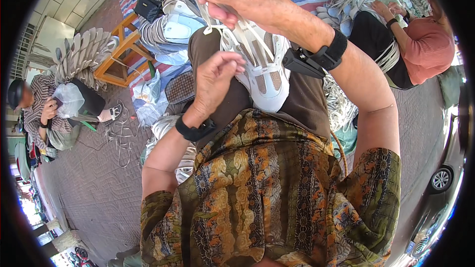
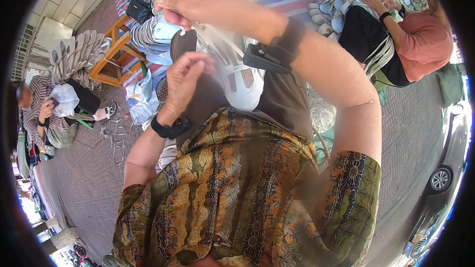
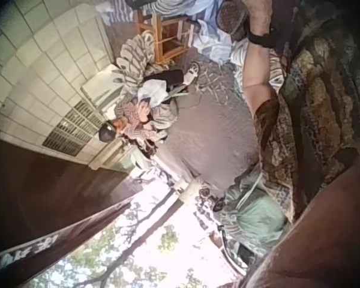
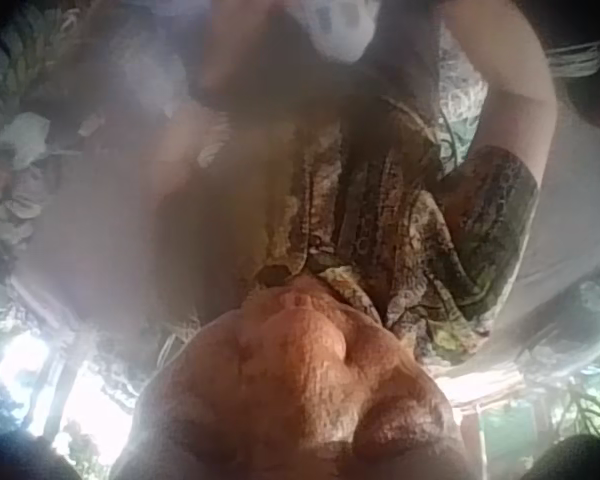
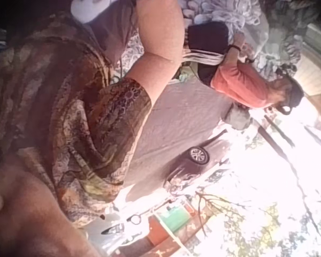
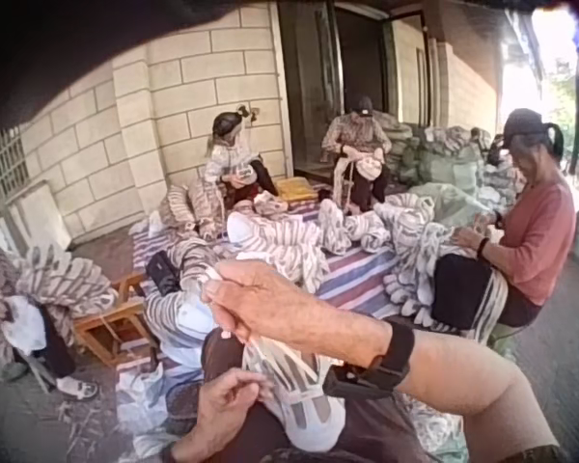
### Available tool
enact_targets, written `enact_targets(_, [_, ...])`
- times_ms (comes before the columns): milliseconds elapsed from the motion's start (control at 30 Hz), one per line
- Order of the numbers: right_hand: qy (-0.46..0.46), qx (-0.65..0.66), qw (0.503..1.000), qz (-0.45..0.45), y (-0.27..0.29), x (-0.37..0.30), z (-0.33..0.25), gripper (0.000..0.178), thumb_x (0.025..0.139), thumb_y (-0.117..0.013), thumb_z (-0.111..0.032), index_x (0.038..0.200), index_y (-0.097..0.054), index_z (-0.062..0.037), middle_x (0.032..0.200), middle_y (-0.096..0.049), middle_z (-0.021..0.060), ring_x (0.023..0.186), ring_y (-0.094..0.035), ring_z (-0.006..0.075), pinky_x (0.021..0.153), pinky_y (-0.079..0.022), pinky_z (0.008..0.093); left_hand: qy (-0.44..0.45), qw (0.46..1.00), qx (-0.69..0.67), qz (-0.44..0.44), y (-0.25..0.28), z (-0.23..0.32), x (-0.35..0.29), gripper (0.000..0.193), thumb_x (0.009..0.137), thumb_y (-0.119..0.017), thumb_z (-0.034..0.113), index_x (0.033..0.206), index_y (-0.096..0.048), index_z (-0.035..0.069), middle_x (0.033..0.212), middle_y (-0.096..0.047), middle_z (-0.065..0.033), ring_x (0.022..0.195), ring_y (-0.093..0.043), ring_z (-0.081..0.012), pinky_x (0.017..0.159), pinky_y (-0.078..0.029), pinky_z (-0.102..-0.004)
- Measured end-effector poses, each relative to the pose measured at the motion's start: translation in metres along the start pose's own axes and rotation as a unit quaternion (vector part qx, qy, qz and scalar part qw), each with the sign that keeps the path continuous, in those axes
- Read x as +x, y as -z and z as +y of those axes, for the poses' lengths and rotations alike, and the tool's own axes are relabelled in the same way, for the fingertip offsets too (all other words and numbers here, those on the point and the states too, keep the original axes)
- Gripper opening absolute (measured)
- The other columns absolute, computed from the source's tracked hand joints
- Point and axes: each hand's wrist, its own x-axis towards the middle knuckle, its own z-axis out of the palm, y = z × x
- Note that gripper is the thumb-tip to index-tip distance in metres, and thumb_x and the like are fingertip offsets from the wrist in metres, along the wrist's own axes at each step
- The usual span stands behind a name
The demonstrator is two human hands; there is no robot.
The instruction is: The person sits on the ground and laces a white sneaker by hand. They thread the laces through the eyelets, pull them tight, and tie a knot. The person handles the shoe and laces directly without using any tools.
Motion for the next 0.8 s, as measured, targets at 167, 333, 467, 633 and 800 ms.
enact_targets(167, [0.019,-0.113,0.993,-0.006,-0.017,0.010,-0.022,0.026,0.094,-0.048,-0.024,0.082,-0.055,-0.0017,0.065,-0.058,0.0035,0.055,-0.053,0.0104,0.051,-0.043,0.0250,0.035,0.996,0.063,-0.056,0.013,0.013,0.028,0.025,0.088,-0.053,-0.002,0.113,-0.059,0.001,0.093,-0.066,-0.0058,0.080,-0.062,-0.0081,0.071,-0.050,-0.0232])
enact_targets(333, [0.091,-0.190,0.977,-0.021,-0.013,0.018,-0.021,0.027,0.095,-0.047,-0.022,0.080,-0.055,0.0000,0.064,-0.058,0.0043,0.060,-0.056,0.0111,0.057,-0.046,0.0254,-0.061,0.980,0.066,-0.180,-0.006,0.028,0.041,0.028,0.087,-0.055,0.005,0.114,-0.060,0.003,0.092,-0.066,-0.0042,0.087,-0.060,-0.0102,0.078,-0.049,-0.0276])
enact_targets(467, [0.073,-0.255,0.964,0.032,0.007,0.023,-0.020,0.026,0.095,-0.047,-0.022,0.083,-0.053,0.0005,0.067,-0.058,0.0077,0.061,-0.057,0.0162,0.058,-0.045,0.0314,0.025,0.969,0.078,-0.231,-0.004,0.047,0.051,0.027,0.094,-0.050,0.020,0.099,-0.065,-0.001,0.097,-0.067,-0.0085,0.092,-0.060,-0.0140,0.079,-0.047,-0.0270])
enact_targets(633, [0.125,-0.528,0.833,0.110,0.048,-0.006,-0.004,0.022,0.094,-0.050,-0.021,0.087,-0.054,-0.0001,0.073,-0.057,0.0197,0.070,-0.056,0.0402,0.060,-0.043,0.0455,0.046,0.978,-0.149,-0.136,0.017,0.039,0.061,0.025,0.094,-0.046,0.018,0.084,-0.061,0.000,0.094,-0.067,-0.0188,0.088,-0.065,-0.0236,0.078,-0.052,-0.0327])
enact_targets(800, [0.057,-0.520,0.848,0.087,0.045,-0.089,0.016,0.013,0.088,-0.055,-0.017,0.088,-0.057,-0.0045,0.074,-0.060,0.0171,0.070,-0.059,0.0382,0.060,-0.046,0.0450,0.052,0.974,-0.204,-0.082,0.047,0.027,0.063,0.027,0.096,-0.042,0.020,0.086,-0.059,0.001,0.092,-0.066,-0.0209,0.088,-0.067,-0.0271,0.076,-0.055,-0.0341])
